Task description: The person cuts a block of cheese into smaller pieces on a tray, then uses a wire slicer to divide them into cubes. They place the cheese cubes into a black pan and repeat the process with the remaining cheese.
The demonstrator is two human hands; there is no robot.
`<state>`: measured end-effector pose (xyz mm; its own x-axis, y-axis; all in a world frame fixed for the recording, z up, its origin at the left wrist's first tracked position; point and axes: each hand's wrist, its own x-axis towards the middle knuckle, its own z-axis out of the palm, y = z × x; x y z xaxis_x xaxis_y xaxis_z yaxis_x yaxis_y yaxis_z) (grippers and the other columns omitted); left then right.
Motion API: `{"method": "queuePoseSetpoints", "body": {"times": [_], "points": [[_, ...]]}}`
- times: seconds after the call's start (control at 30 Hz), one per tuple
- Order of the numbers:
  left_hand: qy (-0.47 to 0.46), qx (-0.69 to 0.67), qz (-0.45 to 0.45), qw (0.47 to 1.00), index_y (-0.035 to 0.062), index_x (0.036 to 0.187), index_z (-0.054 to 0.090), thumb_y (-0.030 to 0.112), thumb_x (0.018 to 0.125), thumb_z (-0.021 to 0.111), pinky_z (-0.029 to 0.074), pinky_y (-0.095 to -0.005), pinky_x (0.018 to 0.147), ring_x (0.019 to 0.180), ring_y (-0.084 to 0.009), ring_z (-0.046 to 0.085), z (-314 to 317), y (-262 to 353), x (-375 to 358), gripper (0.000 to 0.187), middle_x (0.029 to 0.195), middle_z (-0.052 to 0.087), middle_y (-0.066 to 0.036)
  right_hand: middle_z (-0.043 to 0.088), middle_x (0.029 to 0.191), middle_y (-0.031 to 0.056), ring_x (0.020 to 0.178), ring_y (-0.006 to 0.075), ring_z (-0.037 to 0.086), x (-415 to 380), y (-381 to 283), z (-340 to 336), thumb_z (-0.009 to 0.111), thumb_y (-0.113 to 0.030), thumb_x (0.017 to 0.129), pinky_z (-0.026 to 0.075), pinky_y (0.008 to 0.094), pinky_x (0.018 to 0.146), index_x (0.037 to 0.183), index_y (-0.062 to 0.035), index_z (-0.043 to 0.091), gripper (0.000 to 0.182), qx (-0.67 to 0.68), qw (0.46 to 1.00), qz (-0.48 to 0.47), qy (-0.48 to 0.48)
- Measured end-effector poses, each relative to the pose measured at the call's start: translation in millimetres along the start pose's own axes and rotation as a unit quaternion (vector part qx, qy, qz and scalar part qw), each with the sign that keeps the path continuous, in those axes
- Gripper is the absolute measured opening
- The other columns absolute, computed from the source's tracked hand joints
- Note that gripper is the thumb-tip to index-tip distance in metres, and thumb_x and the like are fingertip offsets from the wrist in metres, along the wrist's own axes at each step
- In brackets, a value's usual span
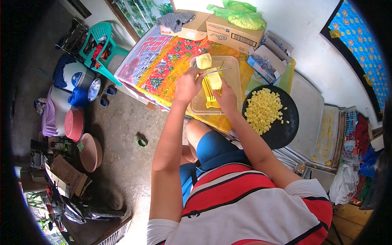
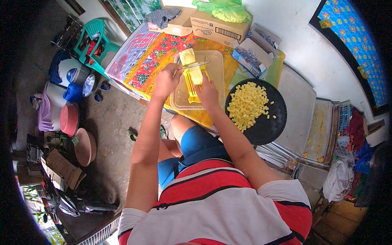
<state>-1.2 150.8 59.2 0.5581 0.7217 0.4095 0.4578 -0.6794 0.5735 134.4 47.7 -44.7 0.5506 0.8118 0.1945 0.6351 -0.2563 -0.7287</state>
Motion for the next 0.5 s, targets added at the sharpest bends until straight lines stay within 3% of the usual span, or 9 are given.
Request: {"method": "queuePoseSetpoints", "body": {"times": [0.17,0.5], "points": [[-0.01,0.024,0.004,1.0,0.009,0.096,0.067,0.02,0.087,0.068,0.053,-0.0435,0.071,0.085,-0.0355,0.066,0,5,-9,0.014,0.094,0.068,-0.012,0.062,0.118,0.0248,0.109,0.0462,0.057,-1,-1,0,0.069,-0.029,0.084,0.049,0.0512,0.091,0.146,-0.0071,0.037,0.073,-0.003,1.0,-0.007,0.009],[-0.023,0.053,0.01,0.998,0.0106,0.093,0.067,0.019,0.088,0.067,0.053,-0.043,0.068,0.083,-0.0331,0.067,7,7,-25,0.01,0.091,0.067,-0.009,0.062,0.111,0.0299,0.101,0.0474,0.06,-1,3,4,0.07,-0.028,0.082,0.05,0.0524,0.087,0.143,-0.0052,0.039,0.072,-0.011,0.999,-0.03,0.03]]}}
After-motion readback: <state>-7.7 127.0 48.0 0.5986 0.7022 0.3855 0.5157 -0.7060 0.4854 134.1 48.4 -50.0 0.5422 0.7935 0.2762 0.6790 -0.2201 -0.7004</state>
